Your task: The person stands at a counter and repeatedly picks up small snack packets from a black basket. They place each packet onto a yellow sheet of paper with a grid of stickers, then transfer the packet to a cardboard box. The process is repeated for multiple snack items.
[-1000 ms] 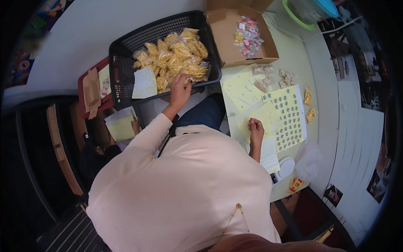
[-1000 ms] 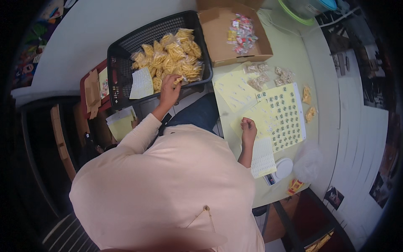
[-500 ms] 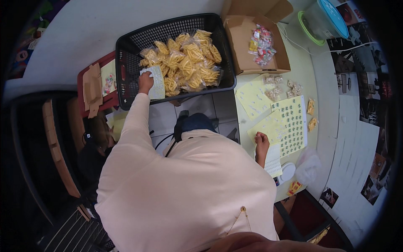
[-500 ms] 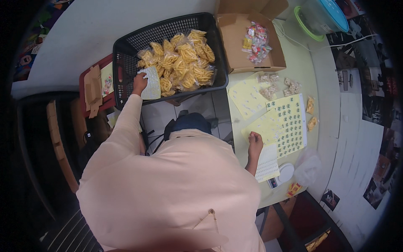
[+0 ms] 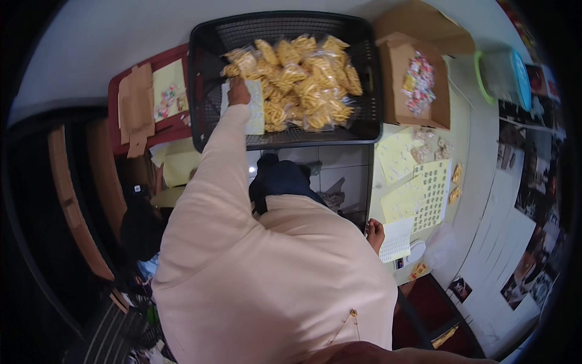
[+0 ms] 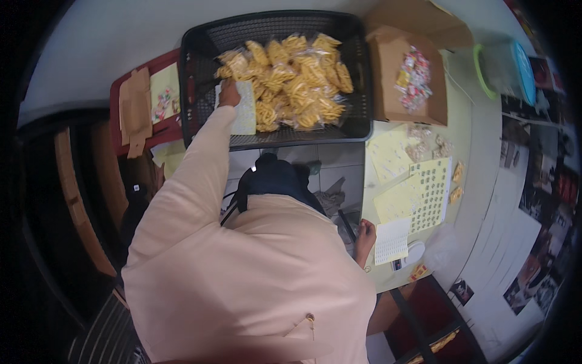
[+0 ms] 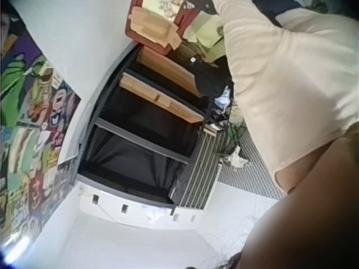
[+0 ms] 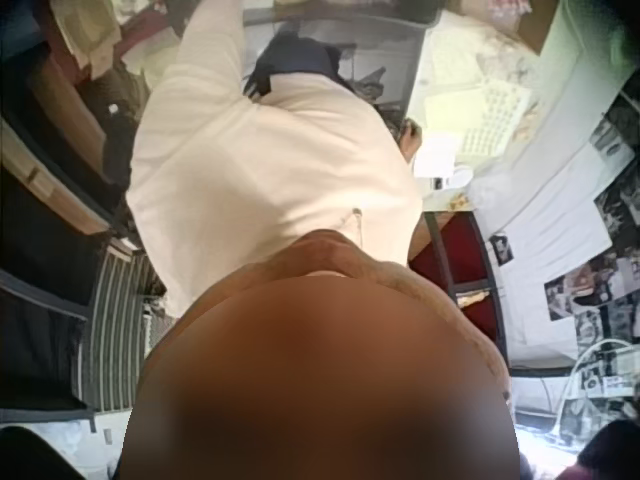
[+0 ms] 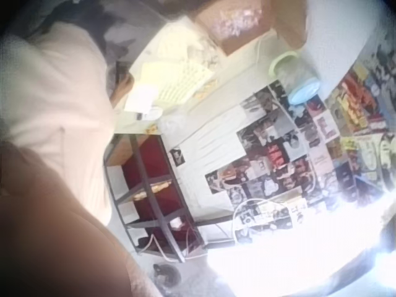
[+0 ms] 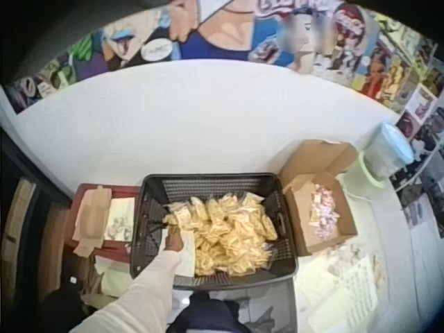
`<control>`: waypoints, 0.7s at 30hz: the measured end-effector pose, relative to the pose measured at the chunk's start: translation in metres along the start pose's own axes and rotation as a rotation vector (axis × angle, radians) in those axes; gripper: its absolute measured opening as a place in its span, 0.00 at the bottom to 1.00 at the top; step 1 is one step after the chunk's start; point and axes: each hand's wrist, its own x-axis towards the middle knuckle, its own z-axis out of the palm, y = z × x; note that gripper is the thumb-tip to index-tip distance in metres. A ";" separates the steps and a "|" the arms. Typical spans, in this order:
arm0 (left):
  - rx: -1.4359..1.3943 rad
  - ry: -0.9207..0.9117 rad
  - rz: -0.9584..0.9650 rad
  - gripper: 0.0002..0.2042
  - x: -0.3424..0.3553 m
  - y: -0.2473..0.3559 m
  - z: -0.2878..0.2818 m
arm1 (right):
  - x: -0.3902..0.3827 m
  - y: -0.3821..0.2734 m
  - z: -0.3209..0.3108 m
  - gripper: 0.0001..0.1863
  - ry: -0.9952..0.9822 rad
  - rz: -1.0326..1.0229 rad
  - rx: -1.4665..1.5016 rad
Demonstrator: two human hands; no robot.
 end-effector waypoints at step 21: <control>-0.026 0.170 0.335 0.09 -0.044 0.005 -0.131 | 0.002 -0.098 0.084 0.10 -0.168 -0.295 -0.250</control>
